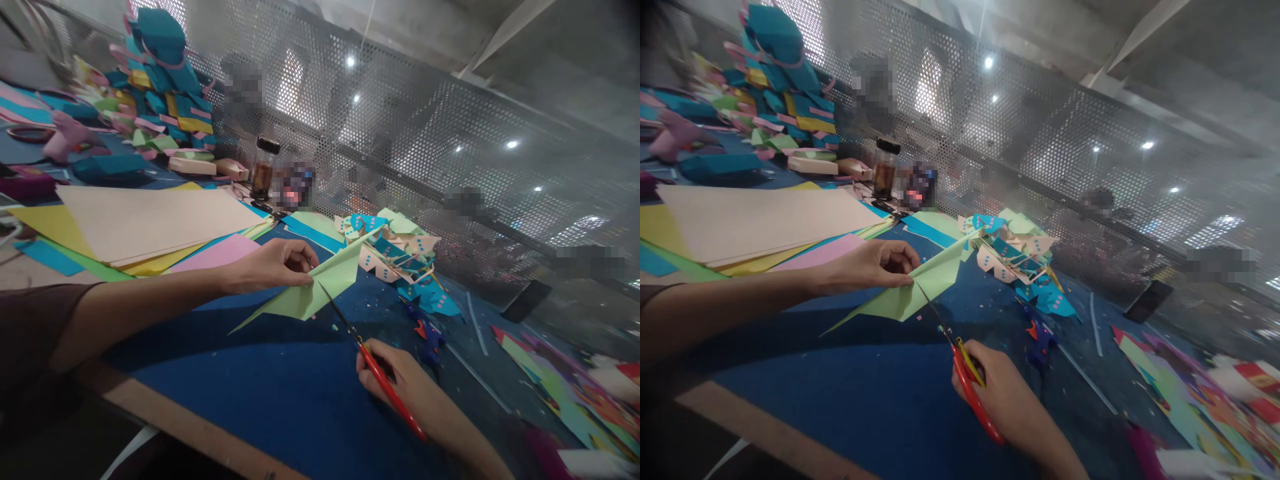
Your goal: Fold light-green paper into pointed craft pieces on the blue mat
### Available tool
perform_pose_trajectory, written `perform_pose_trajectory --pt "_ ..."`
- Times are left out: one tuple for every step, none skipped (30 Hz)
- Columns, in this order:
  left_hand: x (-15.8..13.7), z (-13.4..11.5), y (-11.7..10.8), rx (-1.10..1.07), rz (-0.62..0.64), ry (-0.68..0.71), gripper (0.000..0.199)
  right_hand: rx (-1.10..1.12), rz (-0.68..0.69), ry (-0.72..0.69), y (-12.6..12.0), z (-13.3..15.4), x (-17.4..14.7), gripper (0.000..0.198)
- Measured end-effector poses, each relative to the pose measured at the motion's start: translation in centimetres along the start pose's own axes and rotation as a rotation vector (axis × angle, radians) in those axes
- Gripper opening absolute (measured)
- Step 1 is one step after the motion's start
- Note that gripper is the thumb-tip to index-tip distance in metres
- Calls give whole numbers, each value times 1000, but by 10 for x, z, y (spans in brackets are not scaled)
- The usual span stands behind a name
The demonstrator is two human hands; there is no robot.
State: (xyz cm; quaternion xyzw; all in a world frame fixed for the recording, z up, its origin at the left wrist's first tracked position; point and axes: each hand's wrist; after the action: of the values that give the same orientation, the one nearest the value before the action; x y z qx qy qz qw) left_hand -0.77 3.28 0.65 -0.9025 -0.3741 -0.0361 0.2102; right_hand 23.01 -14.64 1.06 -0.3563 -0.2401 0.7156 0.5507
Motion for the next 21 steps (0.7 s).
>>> perform_pose_trajectory --pt "0 0 0 2 2 0 24 1 -2 1 0 0 0 6" --pt "0 0 0 5 3 2 24 3 -2 1 0 -1 0 6" --pt "0 0 0 8 5 3 24 4 -4 -1 0 -1 0 6" --pt "0 0 0 11 5 5 25 3 -8 -3 1 -2 0 6" --pt "0 -1 0 13 5 2 25 2 -11 -9 1 -3 0 5" --pt "0 -1 0 15 5 -4 25 0 -12 -13 1 -3 0 5" --pt "0 -2 0 16 4 -9 25 -2 -12 -15 1 -4 0 5" --pt "0 -2 0 17 3 -11 25 -5 -11 -15 1 -4 0 6" --pt "0 -2 0 17 2 -11 25 -7 -10 -14 1 -5 0 6" --pt "0 -2 0 16 2 -10 25 -8 -10 -15 1 -5 -1 6" --pt "1 -2 0 16 3 -8 25 -5 -10 -17 1 -5 -1 6" --pt "1 -1 0 17 3 -6 25 -2 -10 -19 1 -5 -1 6" --pt "1 -1 0 19 4 -7 25 2 -11 -22 1 -5 -1 6" --pt "1 -1 0 21 6 -9 25 7 -11 -24 1 -6 -1 6" --pt "0 -1 0 23 9 -9 25 11 -11 -23 1 -6 -1 6" --pt "0 -1 0 24 11 -10 25 15 -10 -21 2 -6 0 6" --pt "0 -1 0 24 11 -11 25 18 -9 -18 2 -6 0 6" --pt "0 -2 0 23 12 -11 25 20 -8 -16 2 -6 0 6" --pt "-1 -2 1 21 10 -9 24 21 -8 -13 2 -6 0 6" --pt "-1 -2 1 19 8 -9 24 19 -11 -11 2 -6 0 6" --pt "-1 -1 1 18 8 -11 24 13 -15 -11 2 -6 0 6"
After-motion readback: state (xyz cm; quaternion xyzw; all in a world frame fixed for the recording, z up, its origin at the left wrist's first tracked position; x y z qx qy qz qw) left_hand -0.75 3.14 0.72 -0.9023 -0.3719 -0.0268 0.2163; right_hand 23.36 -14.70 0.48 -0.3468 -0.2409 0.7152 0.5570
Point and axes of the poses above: each hand's wrist, its own x-axis towards the middle knuckle, its own y-axis out of the palm, z = x × y, and after that the axes turned 2 degrees about -y, right-handed
